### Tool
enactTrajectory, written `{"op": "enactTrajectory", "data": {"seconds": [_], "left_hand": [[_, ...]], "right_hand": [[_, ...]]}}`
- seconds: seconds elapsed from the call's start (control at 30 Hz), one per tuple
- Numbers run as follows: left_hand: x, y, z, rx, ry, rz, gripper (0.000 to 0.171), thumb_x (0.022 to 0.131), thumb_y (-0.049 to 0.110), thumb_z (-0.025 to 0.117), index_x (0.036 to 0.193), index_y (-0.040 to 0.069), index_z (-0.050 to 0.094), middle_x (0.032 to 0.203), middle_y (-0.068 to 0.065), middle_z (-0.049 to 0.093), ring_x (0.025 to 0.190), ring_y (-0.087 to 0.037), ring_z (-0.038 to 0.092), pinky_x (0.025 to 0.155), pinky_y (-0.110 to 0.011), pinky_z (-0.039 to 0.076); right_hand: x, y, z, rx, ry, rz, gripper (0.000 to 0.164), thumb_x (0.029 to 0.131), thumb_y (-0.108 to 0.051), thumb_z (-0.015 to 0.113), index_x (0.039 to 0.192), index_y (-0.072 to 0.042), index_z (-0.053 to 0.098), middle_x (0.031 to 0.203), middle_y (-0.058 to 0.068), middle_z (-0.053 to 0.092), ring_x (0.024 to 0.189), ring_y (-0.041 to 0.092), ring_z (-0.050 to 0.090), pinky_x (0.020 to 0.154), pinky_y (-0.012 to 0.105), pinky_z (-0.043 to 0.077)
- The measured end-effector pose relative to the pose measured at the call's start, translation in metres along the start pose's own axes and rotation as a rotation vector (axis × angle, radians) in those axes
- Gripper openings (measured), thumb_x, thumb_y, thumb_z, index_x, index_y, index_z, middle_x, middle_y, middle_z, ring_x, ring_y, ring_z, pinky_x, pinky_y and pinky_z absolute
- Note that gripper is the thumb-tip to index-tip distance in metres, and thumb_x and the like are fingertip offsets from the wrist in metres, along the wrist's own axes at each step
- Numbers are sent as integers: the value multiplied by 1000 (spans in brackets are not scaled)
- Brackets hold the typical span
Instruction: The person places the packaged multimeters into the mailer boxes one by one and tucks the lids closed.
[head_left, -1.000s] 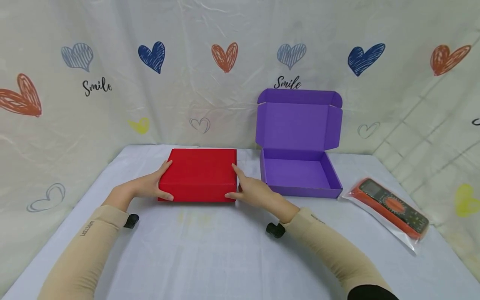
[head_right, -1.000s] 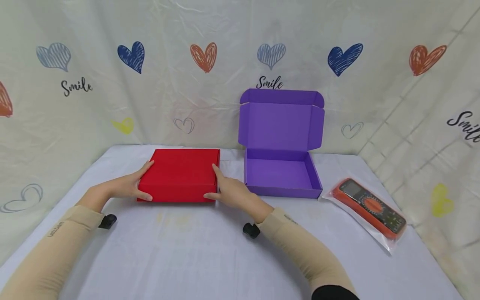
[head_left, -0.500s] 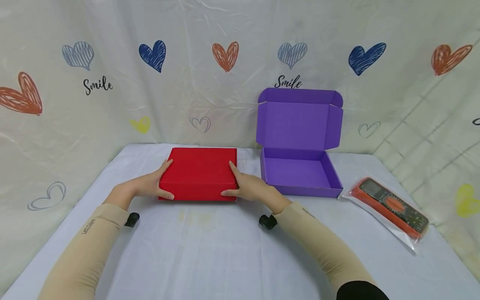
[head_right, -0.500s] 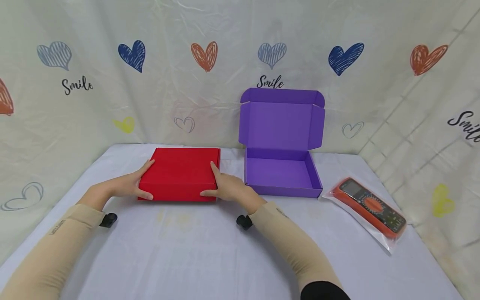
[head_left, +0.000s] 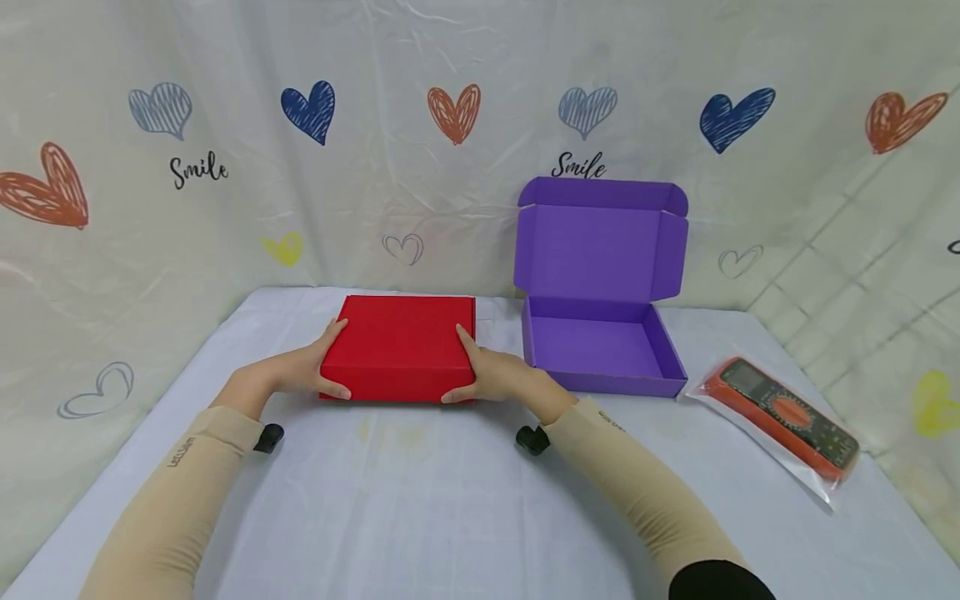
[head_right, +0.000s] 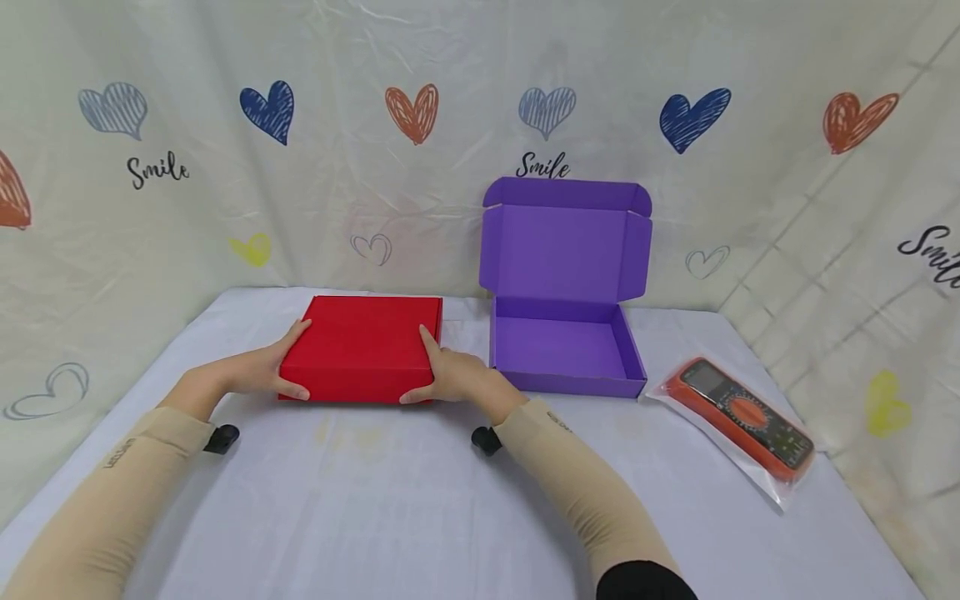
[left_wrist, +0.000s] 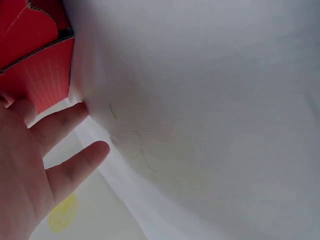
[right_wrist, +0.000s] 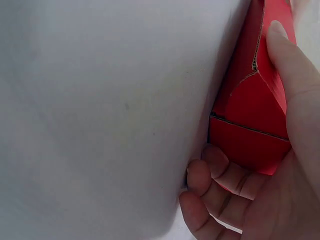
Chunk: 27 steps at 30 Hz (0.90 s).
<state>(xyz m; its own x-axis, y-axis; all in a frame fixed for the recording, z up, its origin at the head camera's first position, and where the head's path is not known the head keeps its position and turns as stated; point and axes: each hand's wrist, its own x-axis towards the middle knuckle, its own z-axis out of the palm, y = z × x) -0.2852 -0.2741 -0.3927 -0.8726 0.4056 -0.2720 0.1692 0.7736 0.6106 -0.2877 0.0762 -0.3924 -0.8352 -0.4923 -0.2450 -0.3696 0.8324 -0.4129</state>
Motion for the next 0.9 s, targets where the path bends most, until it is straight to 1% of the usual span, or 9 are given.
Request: {"op": "enactTrajectory", "data": {"seconds": [0.13, 0.27, 0.37, 0.43, 0.57, 0.77, 0.9], "left_hand": [[2, 0, 0, 3, -8, -4, 129, 86, 40, 83, 162, 13, -18, 167, -25, -15, 147, -49, 11, 112, -67, 32], [2, 0, 0, 0, -13, -12, 132, 84, 38, 85, 161, 13, -19, 166, -26, -14, 146, -50, 12, 110, -67, 34], [1, 1, 1, -1, -11, -18, 134, 82, 36, 87, 161, 14, -19, 166, -27, -12, 145, -51, 14, 108, -66, 37], [0, 2, 1, -1, -8, -20, 134, 82, 35, 87, 162, 14, -19, 166, -26, -11, 145, -51, 15, 108, -66, 38], [-1, 2, 0, 4, -3, -20, 131, 84, 34, 85, 162, 15, -19, 167, -25, -13, 146, -50, 13, 109, -67, 35], [-1, 1, -1, 16, -9, -17, 125, 90, 32, 80, 161, 15, -20, 167, -23, -18, 148, -50, 6, 112, -70, 28], [0, -1, 0, 18, -5, -6, 123, 90, 33, 79, 162, 15, -19, 167, -23, -18, 149, -50, 5, 113, -69, 27]], "right_hand": [[0, 2, -1, 1, -19, -9, 124, 86, -63, 74, 165, -14, -9, 151, 14, 48, 135, 27, 48, 102, 42, 47], [1, 5, -5, 14, -74, -27, 123, 89, -58, 73, 163, -16, -16, 157, 13, 40, 140, 26, 43, 110, 43, 42], [1, 7, -9, 29, -114, -43, 120, 93, -53, 72, 162, -15, -19, 156, 15, 39, 138, 27, 43, 112, 44, 39], [2, 7, -10, 35, -126, -47, 119, 94, -50, 72, 162, -14, -18, 154, 15, 40, 136, 27, 44, 113, 44, 38], [2, 7, -9, 29, -114, -47, 117, 94, -49, 72, 163, -14, -17, 153, 16, 41, 134, 27, 46, 111, 43, 40], [1, 6, -3, 34, -67, -42, 114, 95, -47, 72, 164, -14, -13, 152, 17, 42, 131, 29, 50, 108, 44, 43], [1, 7, -1, 32, -48, -38, 113, 95, -46, 72, 164, -14, -11, 150, 16, 45, 129, 28, 52, 106, 43, 44]]}}
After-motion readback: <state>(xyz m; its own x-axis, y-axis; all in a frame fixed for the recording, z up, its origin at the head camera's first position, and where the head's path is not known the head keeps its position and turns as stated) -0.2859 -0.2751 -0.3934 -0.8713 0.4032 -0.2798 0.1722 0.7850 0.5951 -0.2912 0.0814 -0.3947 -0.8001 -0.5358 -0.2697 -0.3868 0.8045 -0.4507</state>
